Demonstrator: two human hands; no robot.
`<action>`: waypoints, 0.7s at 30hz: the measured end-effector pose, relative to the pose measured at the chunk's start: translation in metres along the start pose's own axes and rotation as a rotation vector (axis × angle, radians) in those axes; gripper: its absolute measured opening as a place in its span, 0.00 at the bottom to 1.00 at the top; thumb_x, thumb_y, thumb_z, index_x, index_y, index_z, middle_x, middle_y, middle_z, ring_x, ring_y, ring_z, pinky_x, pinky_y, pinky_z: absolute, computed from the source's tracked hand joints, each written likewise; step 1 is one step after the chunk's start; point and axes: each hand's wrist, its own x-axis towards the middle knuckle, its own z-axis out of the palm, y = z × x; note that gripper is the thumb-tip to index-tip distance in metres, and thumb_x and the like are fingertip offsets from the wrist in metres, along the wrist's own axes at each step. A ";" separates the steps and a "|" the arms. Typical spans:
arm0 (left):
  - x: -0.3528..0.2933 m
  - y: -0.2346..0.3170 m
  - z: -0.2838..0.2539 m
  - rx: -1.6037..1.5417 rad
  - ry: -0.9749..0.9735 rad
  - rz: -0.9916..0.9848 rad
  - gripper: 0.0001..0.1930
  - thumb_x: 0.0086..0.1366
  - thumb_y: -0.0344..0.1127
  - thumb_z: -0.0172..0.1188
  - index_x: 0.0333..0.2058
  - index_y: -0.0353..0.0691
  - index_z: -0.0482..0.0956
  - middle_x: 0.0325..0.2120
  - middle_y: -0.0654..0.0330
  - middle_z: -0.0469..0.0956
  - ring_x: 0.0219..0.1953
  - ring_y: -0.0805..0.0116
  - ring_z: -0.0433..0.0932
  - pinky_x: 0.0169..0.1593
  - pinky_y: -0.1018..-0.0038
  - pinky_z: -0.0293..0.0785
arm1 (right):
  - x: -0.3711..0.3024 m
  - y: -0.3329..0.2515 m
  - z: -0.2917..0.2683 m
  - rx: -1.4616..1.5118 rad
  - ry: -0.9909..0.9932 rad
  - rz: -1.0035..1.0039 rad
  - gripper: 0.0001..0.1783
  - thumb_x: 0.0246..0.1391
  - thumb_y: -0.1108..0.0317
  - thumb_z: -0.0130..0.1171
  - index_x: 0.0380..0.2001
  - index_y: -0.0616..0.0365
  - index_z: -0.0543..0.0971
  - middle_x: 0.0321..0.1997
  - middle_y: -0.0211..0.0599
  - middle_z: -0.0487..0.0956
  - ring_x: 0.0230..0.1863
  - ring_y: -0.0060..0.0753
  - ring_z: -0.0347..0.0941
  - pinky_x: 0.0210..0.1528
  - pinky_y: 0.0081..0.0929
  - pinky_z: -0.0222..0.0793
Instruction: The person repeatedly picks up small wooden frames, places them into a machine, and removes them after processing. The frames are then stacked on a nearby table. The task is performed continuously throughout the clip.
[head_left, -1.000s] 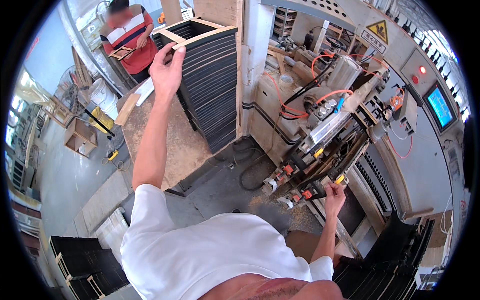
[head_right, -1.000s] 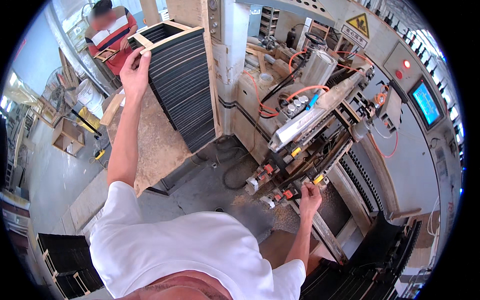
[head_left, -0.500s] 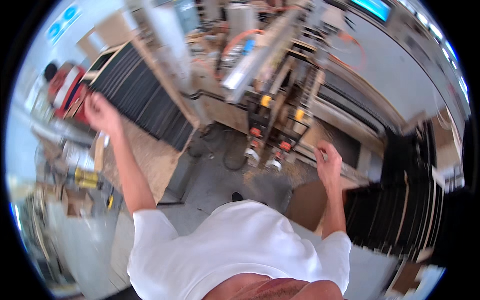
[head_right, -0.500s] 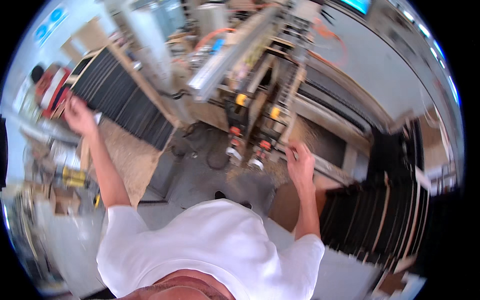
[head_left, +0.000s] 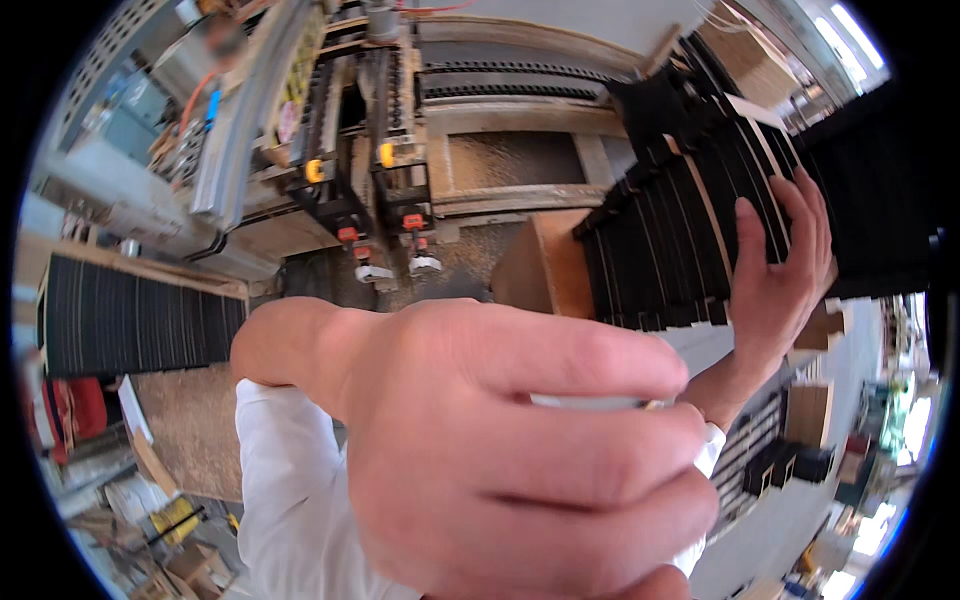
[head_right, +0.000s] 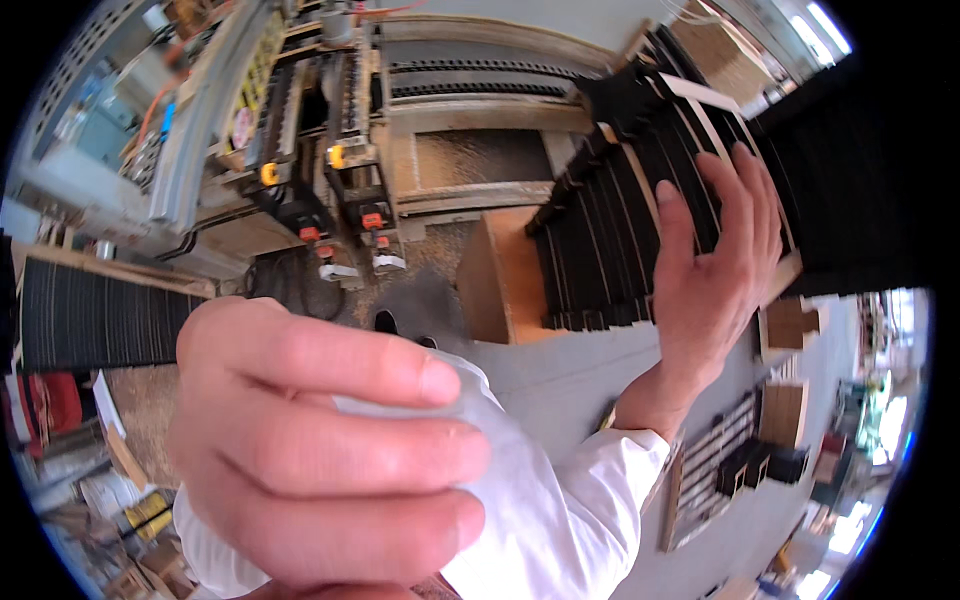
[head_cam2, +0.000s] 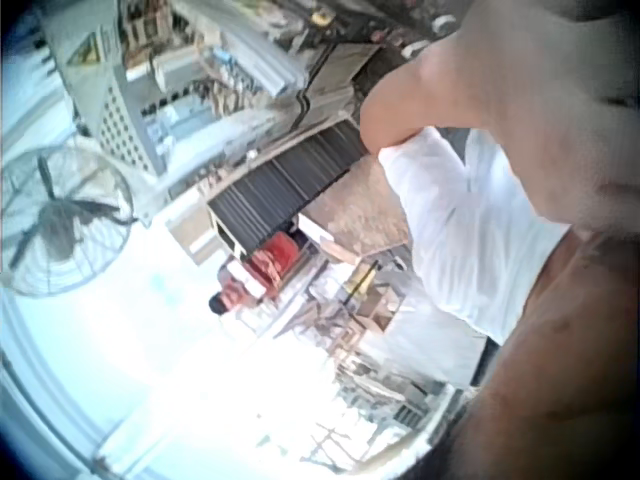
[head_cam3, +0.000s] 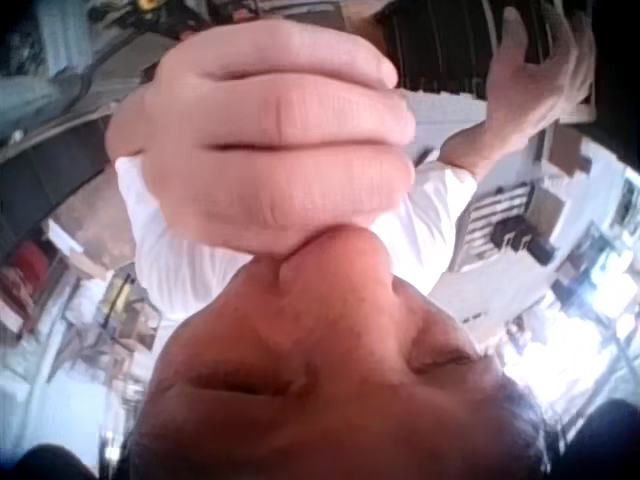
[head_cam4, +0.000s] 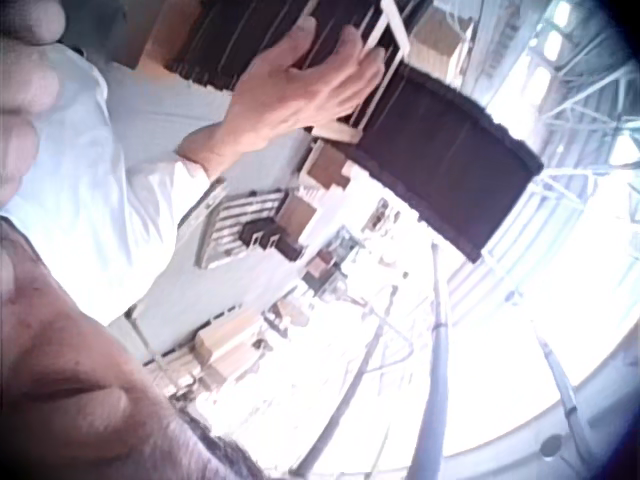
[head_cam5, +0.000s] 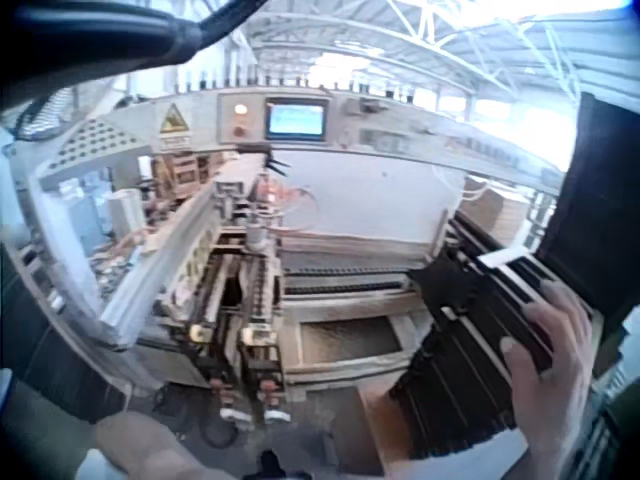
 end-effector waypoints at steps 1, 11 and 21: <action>0.001 -0.006 0.006 -0.071 -0.005 0.007 0.06 0.58 0.32 0.56 0.25 0.38 0.77 0.30 0.57 0.77 0.28 0.60 0.77 0.31 0.68 0.77 | 0.000 0.007 -0.003 -0.108 -0.026 0.012 0.16 0.52 0.64 0.60 0.44 0.56 0.76 0.51 0.43 0.76 0.55 0.46 0.69 0.56 0.36 0.63; -0.051 -0.136 -0.032 0.084 -0.153 -0.249 0.09 0.54 0.22 0.56 0.34 0.39 0.78 0.35 0.56 0.78 0.34 0.61 0.79 0.33 0.74 0.77 | 0.007 0.048 -0.002 -0.197 -0.431 0.388 0.16 0.61 0.61 0.49 0.51 0.51 0.73 0.46 0.43 0.78 0.48 0.45 0.75 0.48 0.39 0.69; -0.301 -0.419 -0.274 0.022 0.991 -1.561 0.18 0.64 0.36 0.55 0.48 0.32 0.70 0.43 0.53 0.75 0.42 0.62 0.77 0.44 0.68 0.77 | 0.026 -0.008 0.001 -0.120 -0.280 0.516 0.12 0.54 0.72 0.58 0.43 0.60 0.78 0.43 0.40 0.78 0.46 0.34 0.74 0.47 0.32 0.72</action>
